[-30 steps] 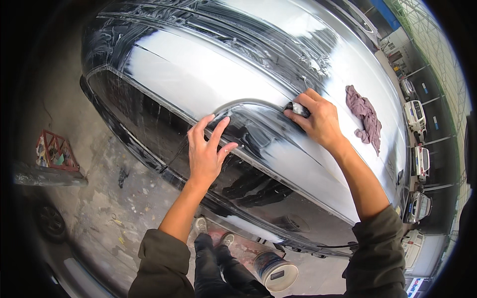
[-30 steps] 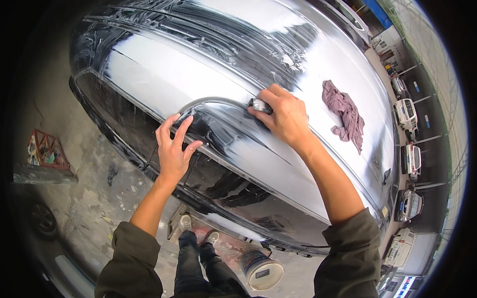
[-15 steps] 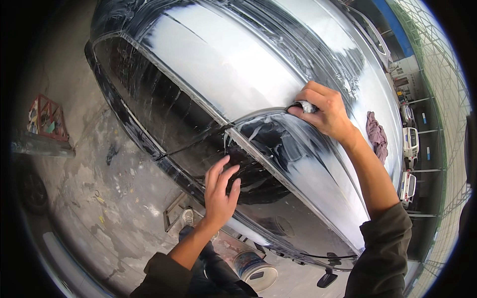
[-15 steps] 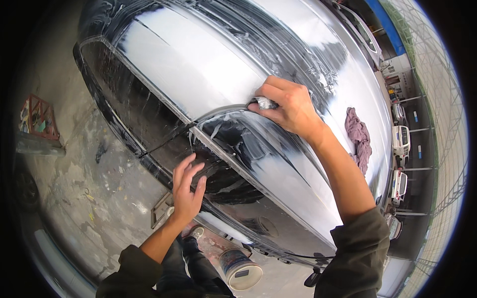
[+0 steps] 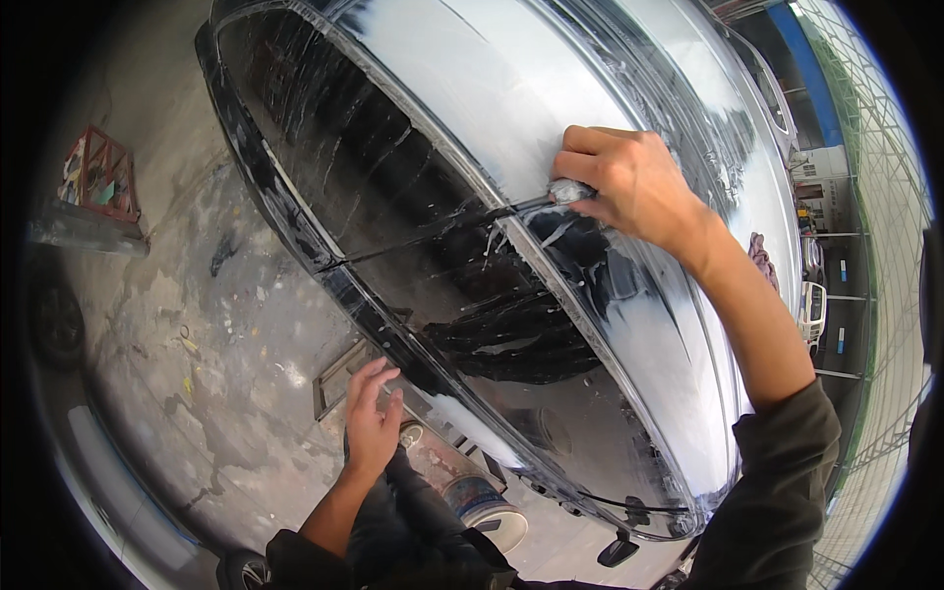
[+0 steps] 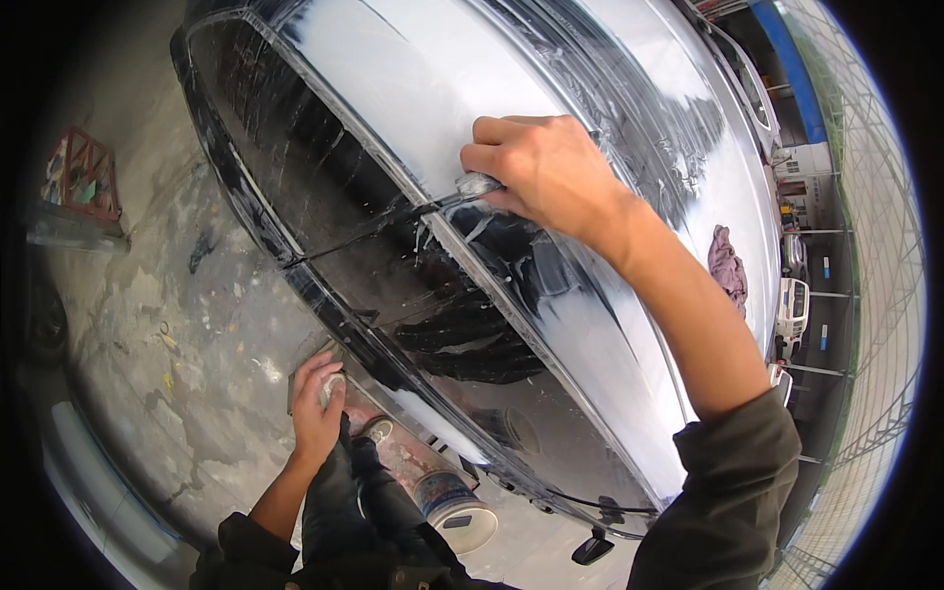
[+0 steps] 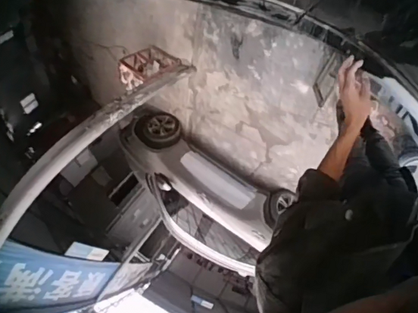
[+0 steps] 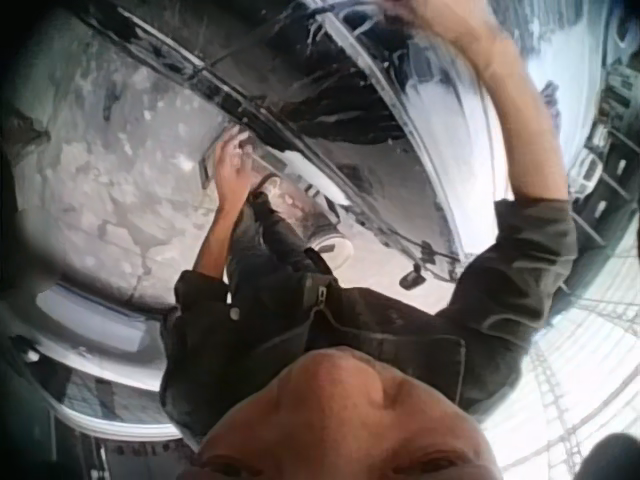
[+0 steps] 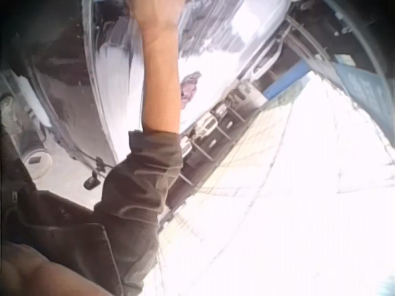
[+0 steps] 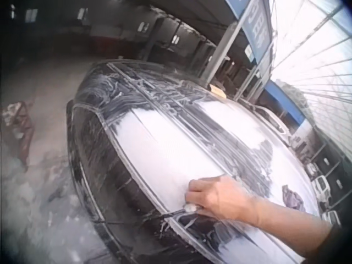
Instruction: The person uses a small abrasive pad to rub the hood of a silver car in a garage. They repeatedly dip the pad into a bucket of liquid and continue polishing the surface in overlapping strokes.
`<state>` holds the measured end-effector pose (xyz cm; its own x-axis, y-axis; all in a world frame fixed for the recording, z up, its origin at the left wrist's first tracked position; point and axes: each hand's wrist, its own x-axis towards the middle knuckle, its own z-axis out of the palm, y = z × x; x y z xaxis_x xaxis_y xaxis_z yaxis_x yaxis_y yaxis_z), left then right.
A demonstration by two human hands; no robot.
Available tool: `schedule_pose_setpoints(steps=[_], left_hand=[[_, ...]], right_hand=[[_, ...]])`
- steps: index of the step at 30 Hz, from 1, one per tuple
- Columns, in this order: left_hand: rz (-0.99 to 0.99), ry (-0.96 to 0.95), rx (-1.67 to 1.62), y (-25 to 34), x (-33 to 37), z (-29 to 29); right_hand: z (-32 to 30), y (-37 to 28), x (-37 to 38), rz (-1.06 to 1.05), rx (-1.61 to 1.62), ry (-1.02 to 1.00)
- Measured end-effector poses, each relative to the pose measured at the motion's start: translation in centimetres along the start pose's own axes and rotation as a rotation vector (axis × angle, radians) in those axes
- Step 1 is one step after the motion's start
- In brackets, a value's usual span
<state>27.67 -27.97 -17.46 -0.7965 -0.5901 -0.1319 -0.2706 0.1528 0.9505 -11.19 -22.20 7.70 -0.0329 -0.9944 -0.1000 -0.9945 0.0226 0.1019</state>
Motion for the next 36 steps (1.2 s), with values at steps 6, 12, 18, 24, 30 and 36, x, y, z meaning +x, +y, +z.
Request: schedule_pose_setpoints(steps=[6, 12, 18, 24, 30, 36], left_hand=[[-0.028, 0.045, -0.033, 0.2, -0.2, 0.1], [-0.135, 0.000, -0.151, 0.9, -1.1, -1.1], [-0.115, 0.051, 0.007, -2.2, -2.4, -3.5], [-0.117, -0.042, -0.111, 0.5, -1.5, -2.4], [-0.146, -0.050, -0.041, -1.2, -2.8, -2.7], [-0.110, -0.137, -0.042, 0.2, -2.1, -1.2]], right_hand=[[3.0, -0.4, 2.3, -0.245, -0.168, 0.068], [3.7, -1.0, 3.2, -0.286, -0.189, 0.049], [3.6, -0.3, 2.2, -0.225, -0.196, 0.032], [2.0, -1.8, 3.4, 0.082, -0.116, -0.045], [1.4, -0.5, 1.7, 0.059, -0.079, -0.008], [4.3, -0.6, 2.5, -0.125, -0.075, 0.088]])
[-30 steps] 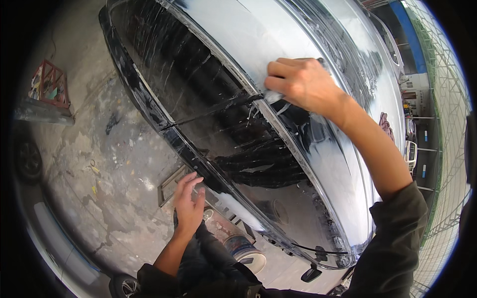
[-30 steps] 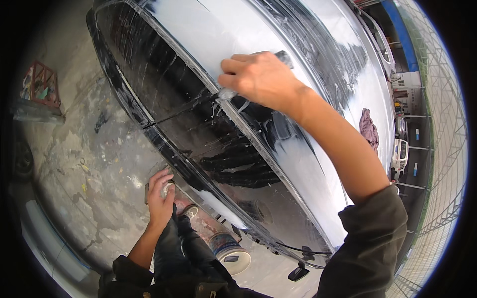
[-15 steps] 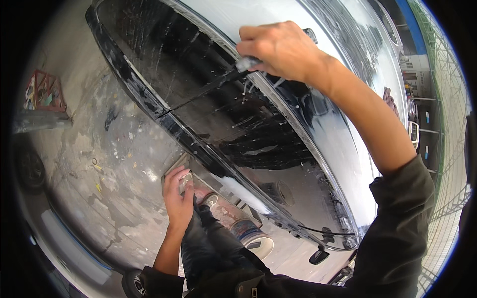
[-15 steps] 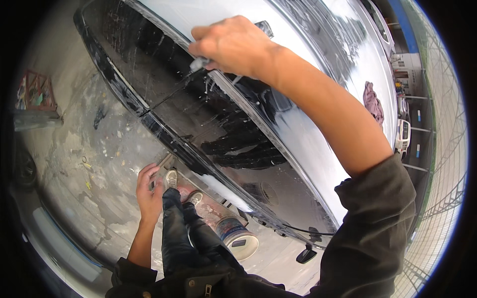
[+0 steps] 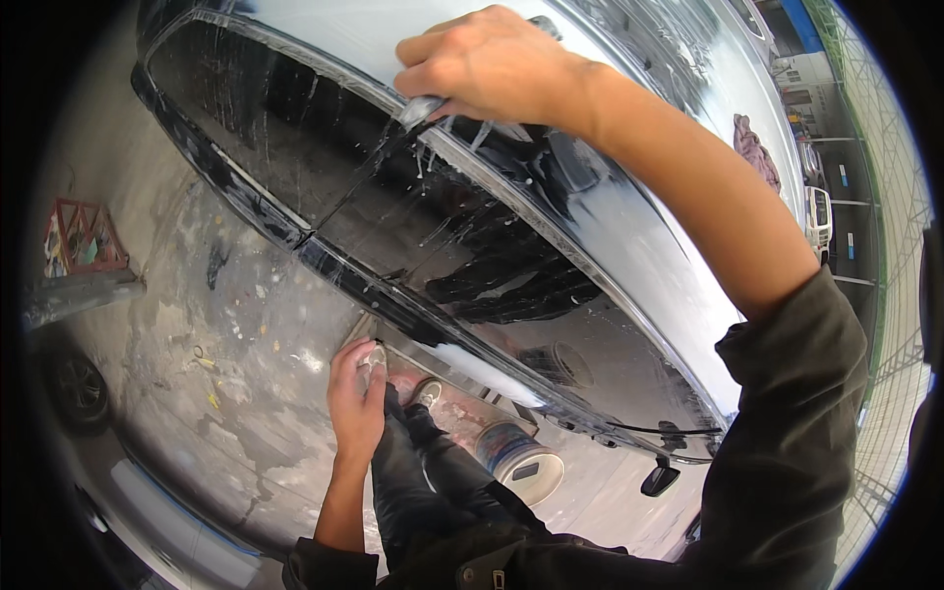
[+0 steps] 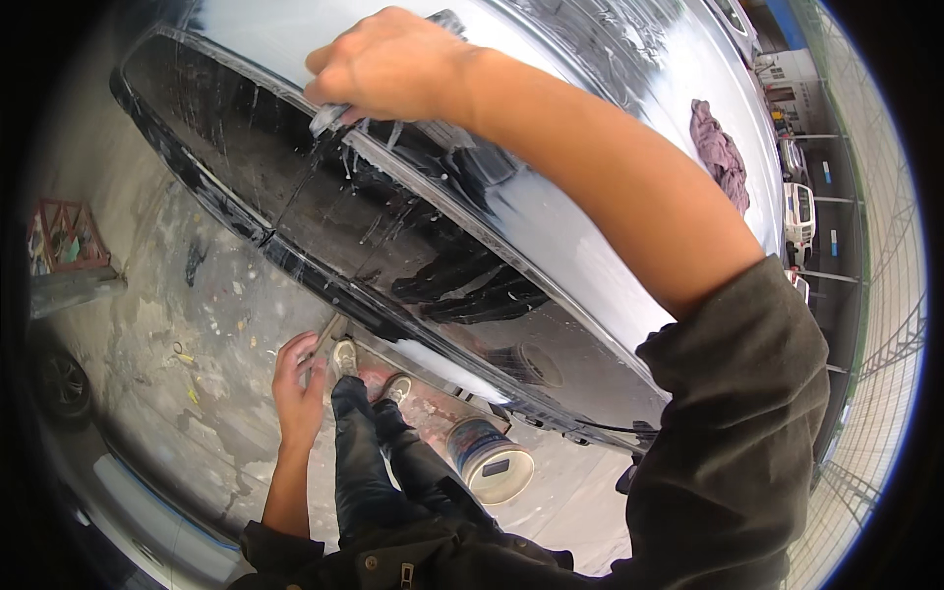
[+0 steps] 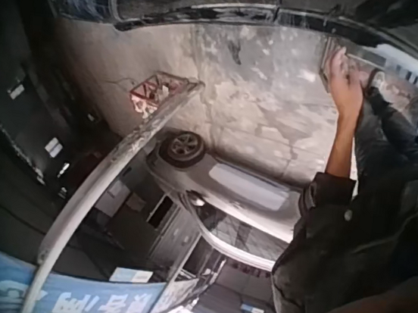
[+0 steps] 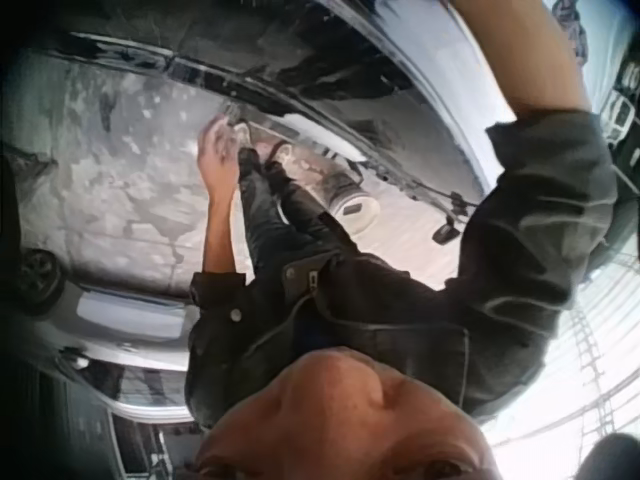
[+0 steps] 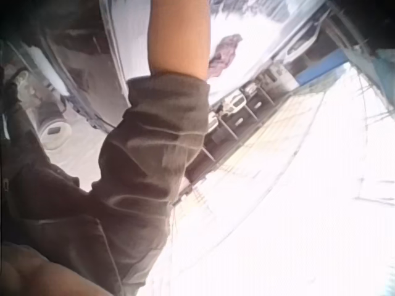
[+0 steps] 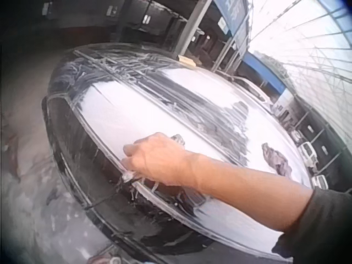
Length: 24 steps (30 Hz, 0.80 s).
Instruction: The person uses a small abrasive pad to rub the hood of a silver car in a garage. They repeatedly dip the pad into a bucket of liquid and continue polishing the surface in overlapping strokes.
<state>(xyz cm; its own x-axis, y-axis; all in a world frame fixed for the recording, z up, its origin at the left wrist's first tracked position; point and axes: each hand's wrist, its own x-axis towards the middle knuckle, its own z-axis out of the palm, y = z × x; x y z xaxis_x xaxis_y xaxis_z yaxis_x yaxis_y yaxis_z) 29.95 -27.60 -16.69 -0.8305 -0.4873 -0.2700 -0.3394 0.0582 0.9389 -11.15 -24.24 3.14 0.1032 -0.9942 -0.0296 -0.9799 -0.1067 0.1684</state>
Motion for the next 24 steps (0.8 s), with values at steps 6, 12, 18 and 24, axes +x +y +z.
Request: schedule_pose_setpoints(steps=[6, 12, 18, 24], left_hand=[[0.029, 0.009, 0.032, -1.0, -0.4, -1.7], [-0.023, 0.042, 0.060, -1.7, -1.4, -3.9], [-0.048, 0.066, -0.001, -1.5, -2.4, -5.1], [-0.120, 0.119, -0.040, -3.7, -4.1, -8.0]], right_hand=[[-3.9, 2.8, -9.1, 0.253, -0.017, 0.081], [-4.3, -0.6, -18.0, 0.667, 0.182, 0.186], [-5.4, -3.4, -23.8, 1.081, 0.319, 0.048], [-9.6, -3.1, -21.8, 0.910, 0.114, 0.007]])
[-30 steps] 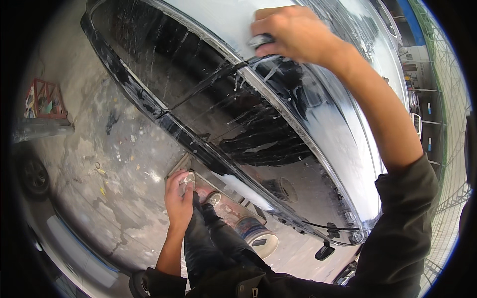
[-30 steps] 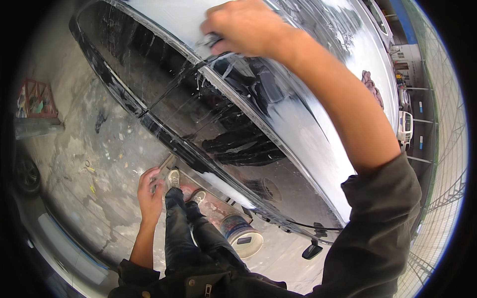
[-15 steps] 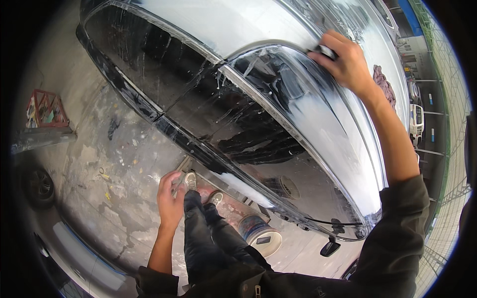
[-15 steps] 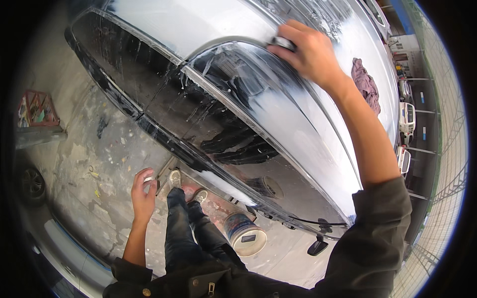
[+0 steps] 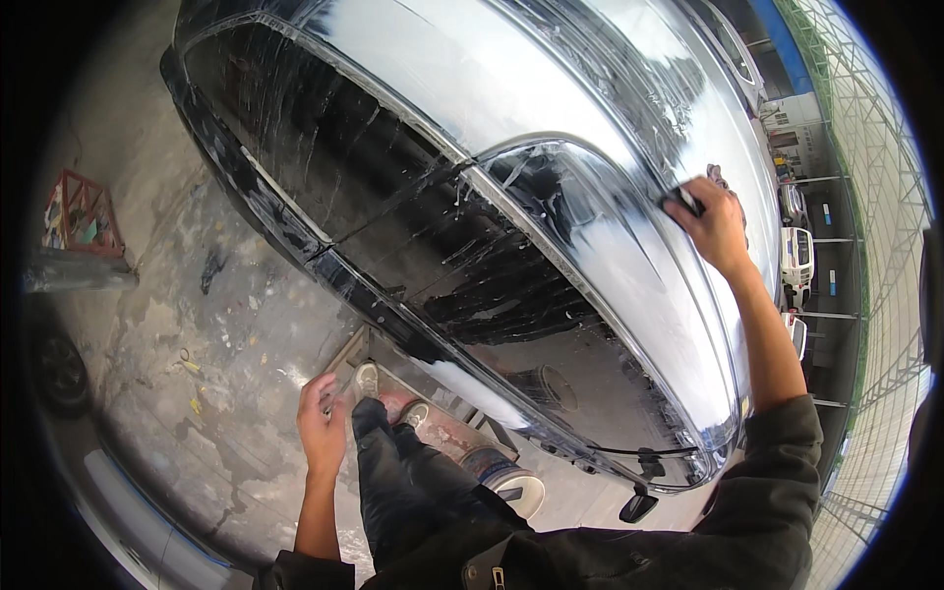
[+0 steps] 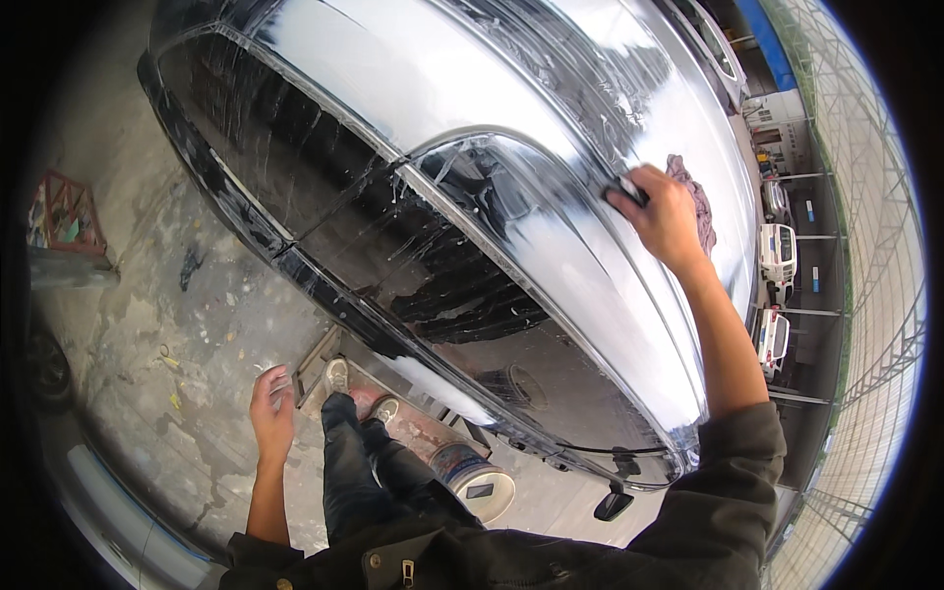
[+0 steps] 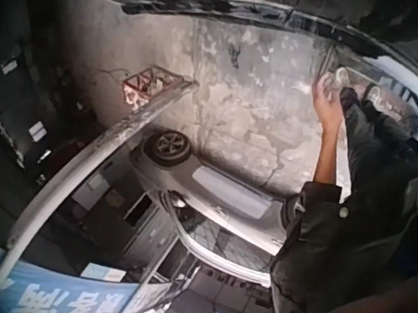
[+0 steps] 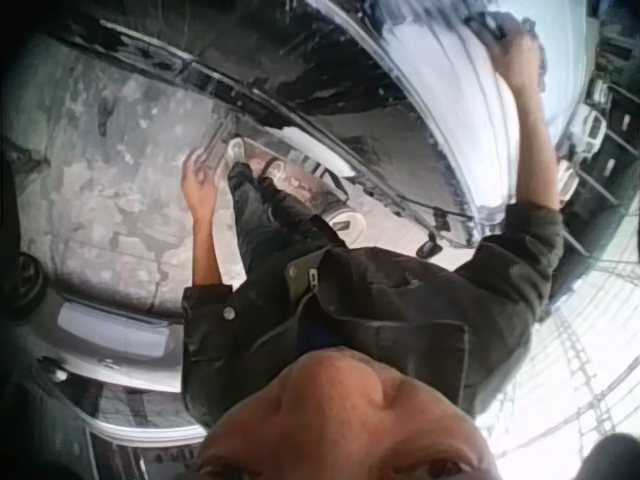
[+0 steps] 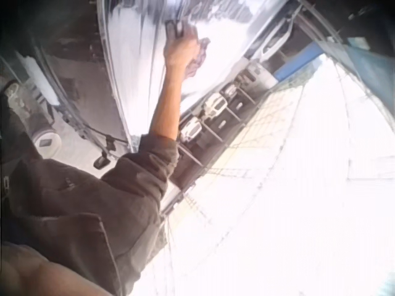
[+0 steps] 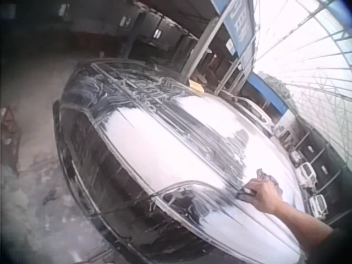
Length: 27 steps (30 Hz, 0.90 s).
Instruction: The person uses a small abrasive pad to rub the hood of a silver car in a garage. They repeatedly dip the pad into a bucket of liquid and continue polishing the surface in overlapping strokes.
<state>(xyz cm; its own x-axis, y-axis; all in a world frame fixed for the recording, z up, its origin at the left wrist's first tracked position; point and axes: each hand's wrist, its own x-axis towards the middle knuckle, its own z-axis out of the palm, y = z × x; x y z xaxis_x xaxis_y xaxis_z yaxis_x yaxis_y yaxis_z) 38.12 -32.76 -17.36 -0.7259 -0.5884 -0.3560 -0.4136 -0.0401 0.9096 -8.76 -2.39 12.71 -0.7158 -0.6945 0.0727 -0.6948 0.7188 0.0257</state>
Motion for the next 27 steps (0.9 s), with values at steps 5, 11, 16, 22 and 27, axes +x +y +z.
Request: schedule_pose_setpoints(steps=[5, 11, 16, 22, 27], left_hand=[[0.002, 0.014, -0.010, 1.1, 0.0, -1.4], [-0.002, 0.037, 0.038, 1.8, 0.1, -3.3], [0.033, -0.014, 0.027, 1.8, 0.9, -1.3], [0.180, -0.178, 0.116, 8.9, 2.3, 2.0], [0.393, -0.276, 0.248, 15.4, 5.0, 5.7]], right_hand=[[5.4, -8.4, 6.7, -0.425, -0.012, 0.246], [8.4, -11.0, 6.6, -0.490, -0.201, 0.178], [10.0, -13.2, 6.2, -0.579, -0.299, 0.268], [9.6, -9.7, 1.9, -0.176, 0.016, 0.401], [7.5, -4.8, -8.5, 0.081, 0.050, 0.378]])
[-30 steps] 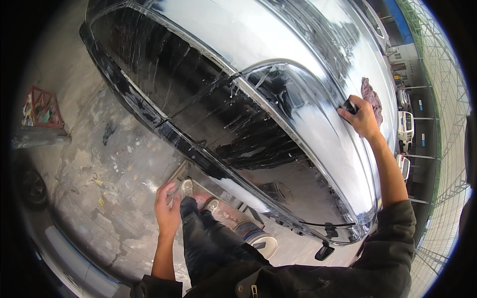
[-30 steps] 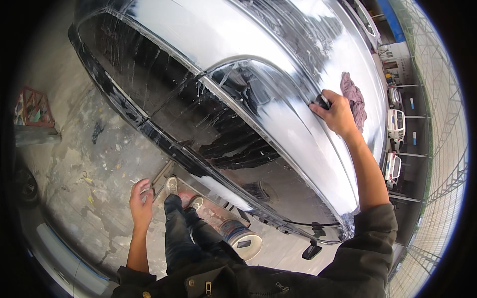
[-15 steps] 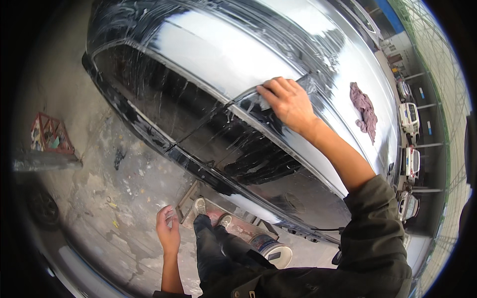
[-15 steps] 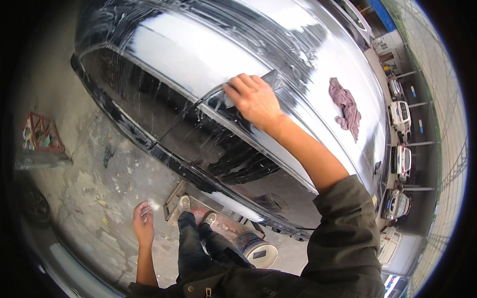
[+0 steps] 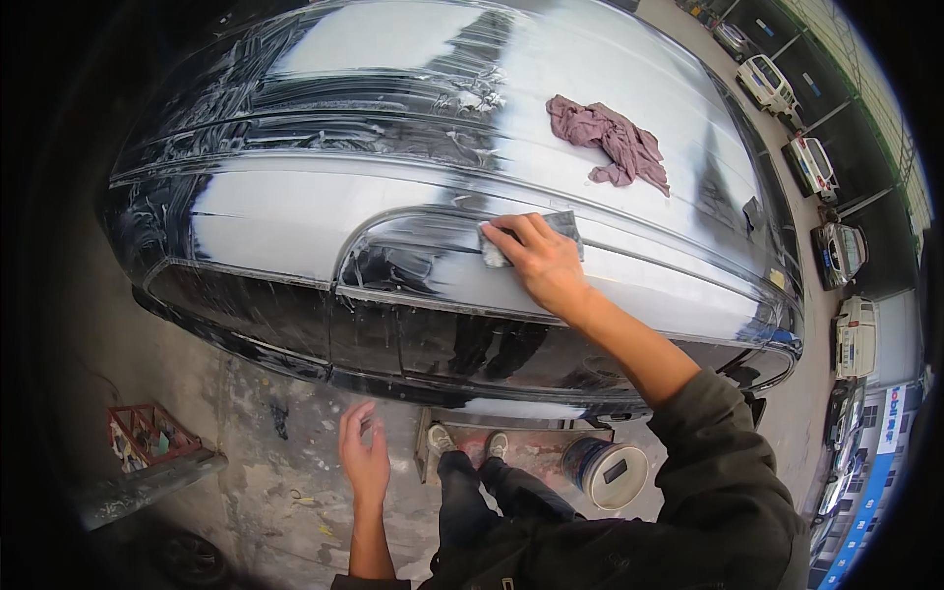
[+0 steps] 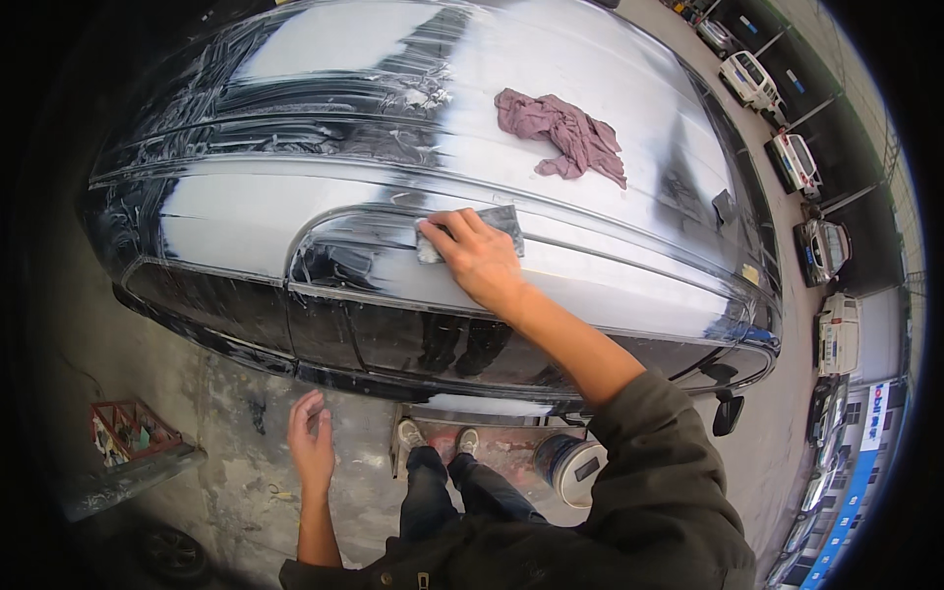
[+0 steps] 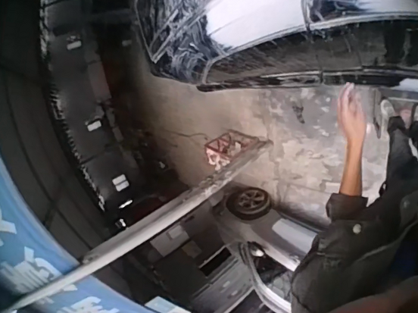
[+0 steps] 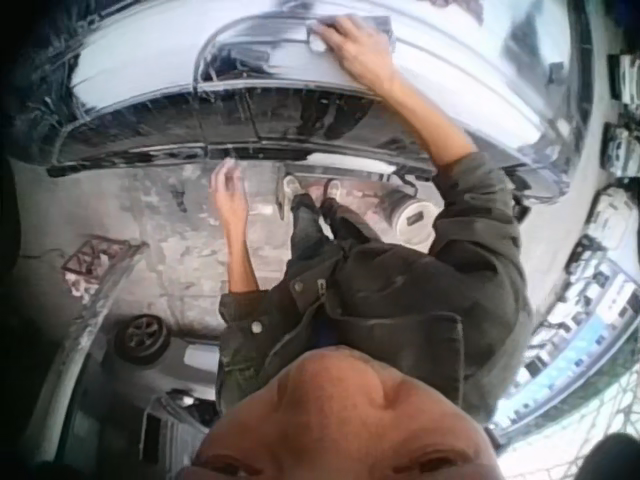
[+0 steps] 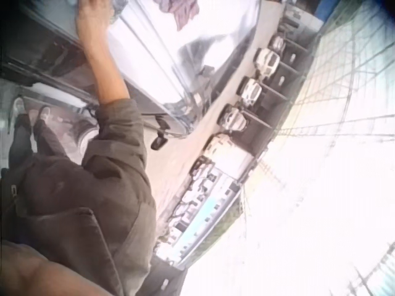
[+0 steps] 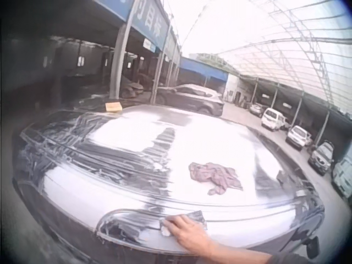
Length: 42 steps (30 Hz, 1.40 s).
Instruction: The person uses a small abrasive pad to rub the hood of a silver car in a garage. They repeatedly dip the pad into a bucket of liquid and continue polishing the surface in overlapping strokes.
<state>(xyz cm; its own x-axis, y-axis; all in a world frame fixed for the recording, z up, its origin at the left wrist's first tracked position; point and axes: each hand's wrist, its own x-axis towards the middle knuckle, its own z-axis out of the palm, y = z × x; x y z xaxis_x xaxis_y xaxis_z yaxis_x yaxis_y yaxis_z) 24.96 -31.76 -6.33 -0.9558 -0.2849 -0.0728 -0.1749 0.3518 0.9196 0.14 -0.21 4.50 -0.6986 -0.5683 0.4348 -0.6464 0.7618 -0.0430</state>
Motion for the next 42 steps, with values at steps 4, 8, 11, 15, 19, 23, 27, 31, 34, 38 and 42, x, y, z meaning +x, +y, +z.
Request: schedule_pose_setpoints(steps=[4, 8, 11, 15, 19, 23, 27, 31, 34, 38, 42], left_hand=[[0.301, -0.044, 0.078, 8.0, 8.2, 2.4], [0.697, -0.002, 0.155, 12.9, 17.3, 8.3], [0.898, 0.014, 0.340, 15.9, 22.8, 12.4], [1.010, -0.201, 0.373, 19.1, 25.3, 18.4], [0.963, -0.432, 0.286, 21.6, 24.3, 23.5], [0.966, -0.451, 0.416, 23.8, 22.7, 24.8], [0.926, -0.459, 0.452, 24.4, 22.3, 25.9], [1.065, -0.525, 0.381, 26.4, 19.4, 31.8], [1.099, -0.566, 0.334, 28.9, 16.0, 37.0], [1.181, -0.589, 0.295, 30.2, 13.6, 40.9], [1.195, -0.546, 0.327, 29.5, 13.8, 41.1]], right_hand=[[-5.0, 3.3, -7.6, 0.207, -0.101, -0.067], [-10.8, 8.7, -17.7, 0.424, -0.199, -0.100], [-14.6, 12.8, -22.7, 0.566, -0.294, -0.117], [-16.9, 16.2, -25.5, 0.822, -0.261, -0.017], [-14.8, 17.4, -25.9, 0.857, -0.211, 0.082], [-11.5, 19.2, -26.7, 0.677, -0.344, 0.241], [-11.0, 19.5, -26.7, 0.661, -0.260, 0.373], [-11.0, 19.6, -26.7, 0.635, -0.239, 0.386], [-11.0, 19.6, -26.3, 0.617, -0.209, 0.413], [-11.5, 19.6, -27.0, 0.620, -0.189, 0.389], [-11.7, 19.4, -26.9, 0.626, -0.156, 0.372]])
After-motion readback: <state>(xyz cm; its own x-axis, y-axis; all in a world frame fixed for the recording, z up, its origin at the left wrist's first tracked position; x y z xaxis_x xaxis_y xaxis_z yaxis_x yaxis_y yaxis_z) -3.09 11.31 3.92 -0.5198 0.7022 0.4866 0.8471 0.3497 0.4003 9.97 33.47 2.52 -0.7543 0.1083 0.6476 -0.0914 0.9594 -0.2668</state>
